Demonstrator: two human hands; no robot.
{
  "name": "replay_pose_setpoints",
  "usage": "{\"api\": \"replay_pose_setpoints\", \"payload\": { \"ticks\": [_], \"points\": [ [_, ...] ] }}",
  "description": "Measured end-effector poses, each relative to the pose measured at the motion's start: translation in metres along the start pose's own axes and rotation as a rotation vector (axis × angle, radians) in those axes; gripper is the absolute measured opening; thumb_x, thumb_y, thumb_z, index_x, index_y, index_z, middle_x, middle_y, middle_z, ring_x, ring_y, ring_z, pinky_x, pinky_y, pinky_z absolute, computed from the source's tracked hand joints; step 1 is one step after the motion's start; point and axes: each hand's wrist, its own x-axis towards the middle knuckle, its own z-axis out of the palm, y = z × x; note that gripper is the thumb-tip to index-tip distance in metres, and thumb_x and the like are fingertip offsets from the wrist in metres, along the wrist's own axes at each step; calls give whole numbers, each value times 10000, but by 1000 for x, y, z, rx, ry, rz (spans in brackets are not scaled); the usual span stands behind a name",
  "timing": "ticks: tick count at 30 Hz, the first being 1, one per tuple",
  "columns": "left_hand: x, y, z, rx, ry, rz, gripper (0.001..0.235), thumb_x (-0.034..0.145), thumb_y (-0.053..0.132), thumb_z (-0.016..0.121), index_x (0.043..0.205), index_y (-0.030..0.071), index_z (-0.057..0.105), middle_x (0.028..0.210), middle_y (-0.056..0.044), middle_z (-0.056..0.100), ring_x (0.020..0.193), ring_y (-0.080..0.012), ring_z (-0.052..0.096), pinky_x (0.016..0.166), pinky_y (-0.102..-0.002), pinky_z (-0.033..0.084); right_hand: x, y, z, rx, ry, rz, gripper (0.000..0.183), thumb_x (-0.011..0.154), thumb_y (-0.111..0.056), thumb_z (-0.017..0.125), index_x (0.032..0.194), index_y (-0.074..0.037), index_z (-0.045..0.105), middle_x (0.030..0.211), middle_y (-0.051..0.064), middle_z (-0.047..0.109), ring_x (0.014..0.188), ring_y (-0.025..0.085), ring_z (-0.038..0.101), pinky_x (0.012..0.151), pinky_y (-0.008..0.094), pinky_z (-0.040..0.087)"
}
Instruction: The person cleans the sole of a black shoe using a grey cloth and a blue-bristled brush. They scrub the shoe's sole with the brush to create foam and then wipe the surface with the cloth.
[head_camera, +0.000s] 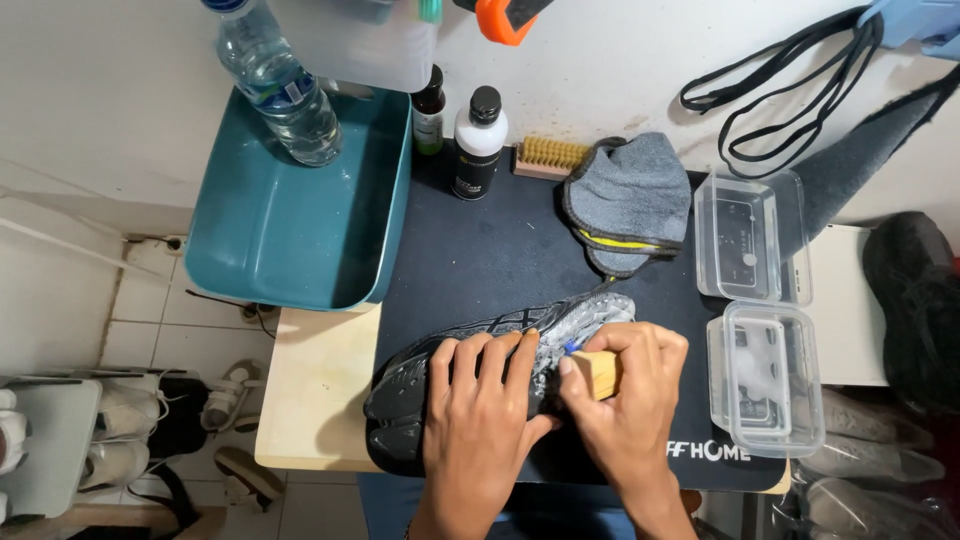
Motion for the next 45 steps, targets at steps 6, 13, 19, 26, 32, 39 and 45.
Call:
{"api": "replay_pose_setpoints", "payload": {
  "ticks": [6,13,19,26,32,39,45],
  "points": [
    [2,0,2,-41,45,-1,1035,432,602,983,1283,124,637,1181,-26,627,1076,-252,551,1002,-455,411,13,39,-3,38,-7,-54,279,916,-405,596,887,-133,540,889,4,573,905,196,465,890,377,344],
    [2,1,-2,-30,19,-13,1005,468,567,979,1301,134,620,1190,-28,621,1088,-249,548,1014,-459,406,15,0,-10,6,-133,-49,202,822,-287,700,887,-147,570,907,-15,623,988,266,484,920,396,385],
    [1,0,0,-41,13,-3,1031,467,586,974,1319,128,617,1206,-23,620,1097,-246,541,1019,-458,400,15,25,-8,24,-136,-80,218,839,-324,708,900,-152,589,908,-26,639,1021,246,503,908,374,395],
    [2,-1,1,-30,51,15,1053,414,606,999,1279,118,647,1155,-23,641,1066,-253,563,985,-460,422,14,40,-16,364,-58,109,193,895,-272,685,983,-132,585,990,19,613,1035,200,530,957,333,425],
    [-1,-3,5,-7,12,16,1035,455,645,990,1288,138,646,1171,-28,637,1089,-262,558,998,-474,420,-6,79,-25,1466,225,453,276,906,-296,685,1079,-104,588,1107,109,589,1119,228,576,998,433,499],
    [1,-2,3,38,21,27,1045,445,667,964,1299,152,650,1190,2,645,1093,-243,563,1013,-471,424,-3,58,-53,2166,33,686,479,940,-495,745,1119,-82,583,1156,107,564,1133,271,546,1011,603,378],
    [4,-6,2,31,8,21,1024,459,681,949,1294,166,657,1178,7,650,1068,-250,571,1023,-468,419,-26,87,-48,1965,40,805,404,912,-193,596,1305,-102,623,1356,253,604,1278,390,568,934,644,485]
  ]
}}
